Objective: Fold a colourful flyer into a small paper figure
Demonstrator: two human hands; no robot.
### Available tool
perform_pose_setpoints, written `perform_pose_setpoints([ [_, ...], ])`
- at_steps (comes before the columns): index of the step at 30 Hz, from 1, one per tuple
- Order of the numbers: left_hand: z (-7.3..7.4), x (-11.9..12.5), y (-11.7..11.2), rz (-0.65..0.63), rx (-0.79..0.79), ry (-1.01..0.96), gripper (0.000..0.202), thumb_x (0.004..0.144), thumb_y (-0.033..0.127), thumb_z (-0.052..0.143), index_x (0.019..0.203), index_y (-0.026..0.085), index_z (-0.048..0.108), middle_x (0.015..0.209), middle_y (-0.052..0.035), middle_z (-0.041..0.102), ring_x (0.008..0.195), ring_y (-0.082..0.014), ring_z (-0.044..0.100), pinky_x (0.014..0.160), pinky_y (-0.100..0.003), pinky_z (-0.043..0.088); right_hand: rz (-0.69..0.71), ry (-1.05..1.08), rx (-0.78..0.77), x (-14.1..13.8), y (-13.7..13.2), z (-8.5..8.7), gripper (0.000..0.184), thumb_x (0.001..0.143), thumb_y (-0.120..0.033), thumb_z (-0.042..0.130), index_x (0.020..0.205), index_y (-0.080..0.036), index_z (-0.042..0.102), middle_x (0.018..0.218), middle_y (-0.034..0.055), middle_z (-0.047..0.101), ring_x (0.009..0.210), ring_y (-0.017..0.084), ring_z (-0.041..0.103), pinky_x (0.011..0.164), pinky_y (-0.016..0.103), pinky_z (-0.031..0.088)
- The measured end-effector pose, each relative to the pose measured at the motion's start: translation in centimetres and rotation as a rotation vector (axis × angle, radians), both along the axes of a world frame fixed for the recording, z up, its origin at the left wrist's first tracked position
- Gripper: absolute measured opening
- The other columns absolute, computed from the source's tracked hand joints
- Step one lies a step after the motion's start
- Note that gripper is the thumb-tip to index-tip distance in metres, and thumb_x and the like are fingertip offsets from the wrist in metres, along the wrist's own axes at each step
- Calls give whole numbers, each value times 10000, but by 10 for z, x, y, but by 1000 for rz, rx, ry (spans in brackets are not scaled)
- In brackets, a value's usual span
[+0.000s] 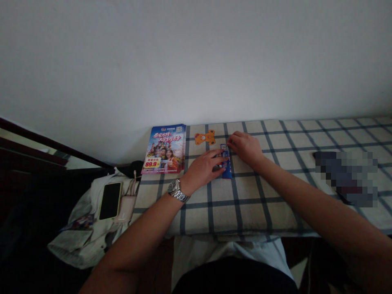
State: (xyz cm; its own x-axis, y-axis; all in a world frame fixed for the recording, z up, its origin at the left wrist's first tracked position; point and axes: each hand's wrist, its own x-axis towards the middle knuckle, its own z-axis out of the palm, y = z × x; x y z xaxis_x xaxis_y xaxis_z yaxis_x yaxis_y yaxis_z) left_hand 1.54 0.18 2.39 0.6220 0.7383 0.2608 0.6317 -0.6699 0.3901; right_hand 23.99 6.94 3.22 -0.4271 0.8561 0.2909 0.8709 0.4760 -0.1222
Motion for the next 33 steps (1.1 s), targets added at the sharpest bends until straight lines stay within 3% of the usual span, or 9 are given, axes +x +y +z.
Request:
perform_pose_setpoints([
  [9,-2,-1,1,-5,13,-8,360,1016,306,694,1372,250,681,1562,-77,567,1407,-260,579,1215,-462,492,-22,95,11,0,8,-7,144,1034,-280,627,1008,-212,752,1088,91,758,928,265,711,711,365,470],
  [16,-1,-1,2,-9,35,-24,347,1007,300,703,1352,260,696,1525,-79,591,1395,-265,577,1217,-491,481,87,272,-68,11,-6,-7,91,1004,-253,658,997,-213,739,1047,78,721,869,227,701,766,346,507],
  [18,-2,-1,2,-7,35,-22,351,1007,302,704,1355,261,695,1525,-79,590,1394,-267,577,1215,-489,481,92,302,-108,14,-12,-8,62,990,-245,677,979,-215,730,1009,57,705,774,194,683,727,331,503],
  [24,-4,-1,3,1,34,-14,348,1008,312,703,1351,258,697,1527,-79,590,1399,-266,573,1220,-487,475,105,269,-142,17,-28,-10,54,975,-253,712,938,-216,726,995,51,691,800,197,680,722,317,504],
  [33,-5,-2,2,9,30,-18,359,1003,315,710,1360,272,698,1531,-72,591,1410,-266,571,1229,-488,471,125,223,-146,17,-27,-8,59,958,-240,733,903,-220,730,979,49,701,819,206,679,739,326,505],
])
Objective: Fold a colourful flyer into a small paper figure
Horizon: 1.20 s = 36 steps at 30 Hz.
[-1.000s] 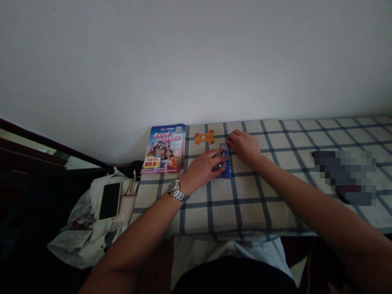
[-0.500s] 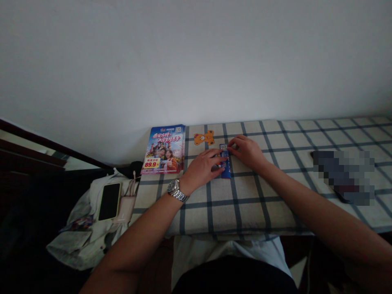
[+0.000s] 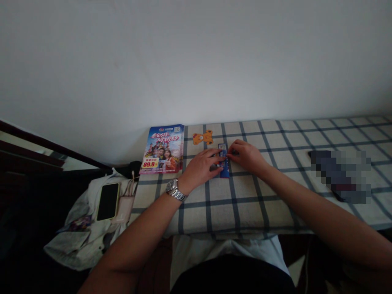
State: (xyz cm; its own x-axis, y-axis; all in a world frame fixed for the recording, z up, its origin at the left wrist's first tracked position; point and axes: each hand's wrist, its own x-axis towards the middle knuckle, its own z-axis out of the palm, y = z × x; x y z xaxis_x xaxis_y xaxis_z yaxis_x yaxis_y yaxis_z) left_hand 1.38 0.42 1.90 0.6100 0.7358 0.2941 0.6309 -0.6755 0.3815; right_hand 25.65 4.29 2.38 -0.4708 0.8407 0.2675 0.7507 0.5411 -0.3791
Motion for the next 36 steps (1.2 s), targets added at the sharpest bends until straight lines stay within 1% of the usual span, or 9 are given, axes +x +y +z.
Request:
perform_pose_setpoints([
  [7,-1,0,0,7,-2,4,352,1022,318,686,1372,276,705,1543,-73,587,1418,-266,569,1227,-493,471,22,-12,17,1,-3,-2,54,959,-226,737,909,-214,722,988,54,706,867,220,684,776,332,518],
  [12,0,1,0,4,-12,7,358,1025,318,679,1382,289,705,1544,-65,583,1416,-260,570,1230,-477,469,48,-29,19,4,-8,-3,84,979,-280,723,929,-213,722,998,72,704,902,248,683,814,366,537],
  [17,0,1,0,15,-15,11,350,1030,331,672,1373,280,716,1541,-72,582,1417,-265,567,1222,-470,476,71,-56,45,5,-19,-5,51,965,-255,739,947,-215,713,1033,80,710,939,271,666,845,400,538],
  [24,-2,0,0,1,-6,9,351,1046,348,648,1382,273,713,1562,-69,569,1419,-262,567,1233,-464,470,109,-45,46,6,-37,-7,98,931,-236,786,922,-213,691,1053,84,705,944,278,649,844,416,535],
  [27,-3,0,0,2,4,4,345,1056,355,630,1381,273,712,1561,-62,570,1426,-255,562,1237,-459,466,138,-17,52,6,-47,-7,86,943,-224,770,930,-212,687,1068,88,707,959,275,650,860,420,535],
  [30,-3,0,-1,6,7,10,347,1050,355,642,1381,278,712,1547,-63,581,1425,-258,563,1231,-466,471,149,1,53,7,-55,-9,89,957,-252,761,920,-216,689,1016,83,708,943,276,640,862,430,534],
  [36,-3,0,0,1,-3,-1,362,1040,365,657,1390,284,707,1543,-67,580,1420,-263,563,1229,-473,469,181,62,46,11,-61,-15,69,947,-269,777,949,-224,725,1034,87,717,978,282,636,891,439,532],
])
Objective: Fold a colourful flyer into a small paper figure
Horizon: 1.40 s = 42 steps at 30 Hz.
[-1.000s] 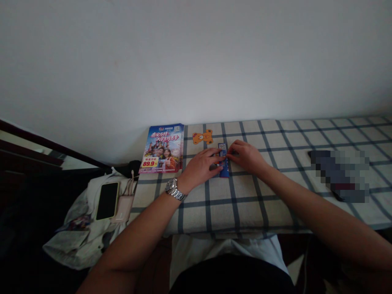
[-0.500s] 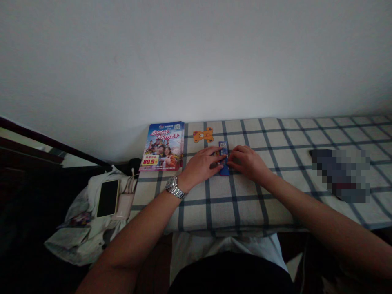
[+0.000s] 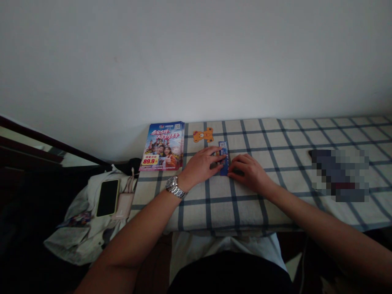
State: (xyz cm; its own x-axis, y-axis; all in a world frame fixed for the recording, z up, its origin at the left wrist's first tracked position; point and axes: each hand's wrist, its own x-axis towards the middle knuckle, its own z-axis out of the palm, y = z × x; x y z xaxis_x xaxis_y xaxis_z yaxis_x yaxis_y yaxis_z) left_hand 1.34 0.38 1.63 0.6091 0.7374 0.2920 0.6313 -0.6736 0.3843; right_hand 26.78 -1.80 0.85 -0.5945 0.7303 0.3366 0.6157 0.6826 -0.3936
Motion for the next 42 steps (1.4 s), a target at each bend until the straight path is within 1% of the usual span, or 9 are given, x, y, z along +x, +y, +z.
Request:
perform_pose_setpoints([
  [4,0,-2,1,-9,-8,9,426,997,381,721,1411,286,692,1562,-70,563,1440,-276,544,1240,-479,453,16,23,12,2,0,-5,78,958,-304,766,960,-230,740,1047,86,721,982,278,638,895,447,534],
  [9,-2,-3,2,-17,-18,8,439,989,379,732,1417,293,685,1576,-65,550,1447,-272,540,1244,-479,449,77,54,36,8,2,-6,74,973,-309,751,991,-239,764,1067,83,731,1007,272,659,899,440,543],
  [13,-2,-2,2,-13,-16,6,416,992,379,726,1396,283,698,1575,-68,553,1450,-272,540,1239,-476,453,130,62,43,14,1,-7,155,998,-302,717,1131,-263,786,1109,84,737,1031,262,679,904,435,561],
  [16,-1,-1,2,-7,-25,15,410,992,380,727,1387,272,706,1572,-71,557,1445,-270,545,1236,-468,457,125,61,67,16,-1,-8,223,1013,-296,692,1213,-266,787,1130,95,733,1043,267,684,904,451,570],
  [20,1,-1,1,-10,-26,11,415,992,370,729,1394,271,701,1576,-70,556,1448,-265,544,1242,-462,450,117,67,73,17,-4,-8,229,1005,-309,702,1208,-281,807,1152,102,727,1058,276,686,916,474,576],
  [25,2,-1,1,-5,-27,12,402,996,373,721,1385,270,706,1576,-69,559,1442,-264,551,1243,-465,450,201,61,67,20,-3,-6,257,996,-315,718,1238,-297,803,1191,100,733,1104,282,673,946,486,569],
  [32,3,-1,1,-6,-35,14,424,985,362,738,1396,270,699,1581,-73,557,1446,-273,548,1242,-480,453,264,17,65,24,-2,-4,231,988,-362,734,1201,-322,814,1251,88,741,1155,289,665,964,498,532],
  [38,0,-2,1,-19,-9,17,410,1001,369,714,1399,274,686,1585,-63,556,1456,-268,538,1239,-482,453,251,35,-23,22,-3,5,212,1006,-382,705,1181,-324,811,1254,83,745,1162,285,679,986,506,538],
  [42,1,-2,-1,-15,7,29,424,1018,372,683,1430,277,656,1584,-66,554,1467,-270,523,1245,-486,442,163,122,-39,16,8,9,209,1045,-319,635,1162,-274,802,1184,96,759,1102,258,713,951,444,586],
])
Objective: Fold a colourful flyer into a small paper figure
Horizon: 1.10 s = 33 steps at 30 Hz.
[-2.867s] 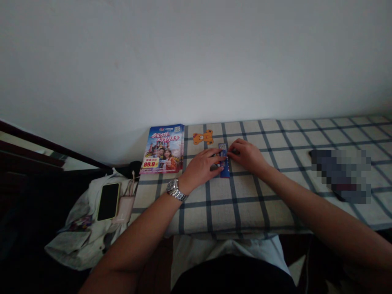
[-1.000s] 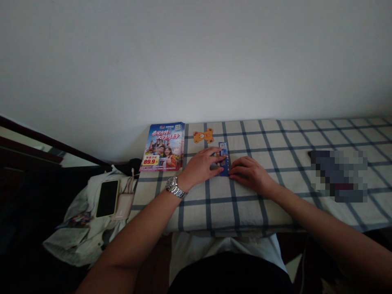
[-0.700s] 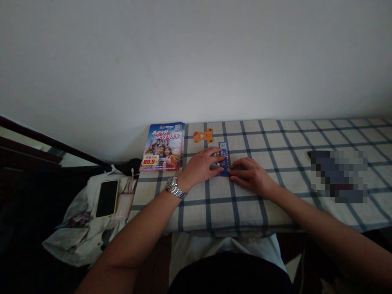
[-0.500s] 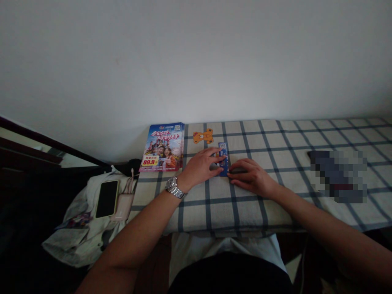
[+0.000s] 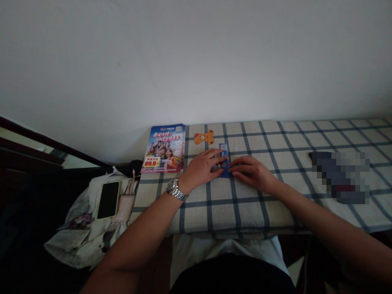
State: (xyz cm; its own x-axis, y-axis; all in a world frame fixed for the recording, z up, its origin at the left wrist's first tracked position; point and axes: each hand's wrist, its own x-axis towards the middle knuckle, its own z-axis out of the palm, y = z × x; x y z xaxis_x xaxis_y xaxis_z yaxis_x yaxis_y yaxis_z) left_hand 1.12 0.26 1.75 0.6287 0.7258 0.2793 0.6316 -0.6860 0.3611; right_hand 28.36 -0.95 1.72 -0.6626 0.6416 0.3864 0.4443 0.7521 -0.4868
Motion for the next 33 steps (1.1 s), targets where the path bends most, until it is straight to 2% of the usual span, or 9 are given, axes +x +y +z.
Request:
perform_pose_setpoints([
  [4,3,1,-1,5,8,1,426,1005,337,687,1423,266,647,1584,-72,553,1458,-271,528,1250,-491,438,-140,18,86,-8,24,0,197,1039,-256,616,1096,-231,803,1134,109,770,1038,270,731,925,448,603],
  [8,4,1,0,13,17,-12,358,1018,278,644,1372,229,661,1554,-84,583,1477,-257,512,1288,-490,388,-191,-40,119,-16,49,-3,207,1031,-243,625,1148,-204,791,1226,118,764,1108,299,717,986,482,583],
  [12,3,0,1,31,9,-5,392,1011,382,684,1361,210,643,1566,-107,577,1492,-272,504,1300,-504,365,-210,-66,129,-22,62,-8,166,1014,-237,656,1092,-214,800,1214,102,774,1099,294,713,994,480,567],
  [14,2,0,1,33,3,3,438,997,396,710,1381,205,620,1575,-112,571,1501,-276,497,1304,-509,357,-234,-69,146,-25,64,-10,137,1003,-250,678,1053,-218,801,1166,96,779,1061,293,708,956,470,570],
  [17,2,0,2,34,7,1,374,999,340,706,1340,204,632,1581,-101,567,1514,-269,483,1310,-498,353,-264,-68,170,-27,63,-13,112,996,-280,701,1004,-224,798,1128,90,778,1033,294,698,923,462,568],
  [22,2,2,1,36,15,-23,363,987,311,716,1328,214,642,1548,-104,580,1475,-279,511,1276,-508,409,-301,-64,177,-30,60,-15,102,988,-312,719,982,-245,795,1112,88,777,1029,299,692,907,467,561],
  [27,3,2,0,62,5,-38,361,961,309,753,1301,230,661,1464,-84,616,1362,-285,579,1204,-489,488,-343,-31,144,-33,57,-11,104,998,-287,700,975,-243,792,1096,79,788,1024,296,700,896,458,559],
  [33,3,1,0,45,-1,-21,371,974,309,740,1323,219,650,1472,-87,604,1356,-276,577,1208,-478,484,-378,4,125,-34,62,-11,83,984,-253,701,984,-231,782,1051,86,781,993,297,704,883,453,557],
])
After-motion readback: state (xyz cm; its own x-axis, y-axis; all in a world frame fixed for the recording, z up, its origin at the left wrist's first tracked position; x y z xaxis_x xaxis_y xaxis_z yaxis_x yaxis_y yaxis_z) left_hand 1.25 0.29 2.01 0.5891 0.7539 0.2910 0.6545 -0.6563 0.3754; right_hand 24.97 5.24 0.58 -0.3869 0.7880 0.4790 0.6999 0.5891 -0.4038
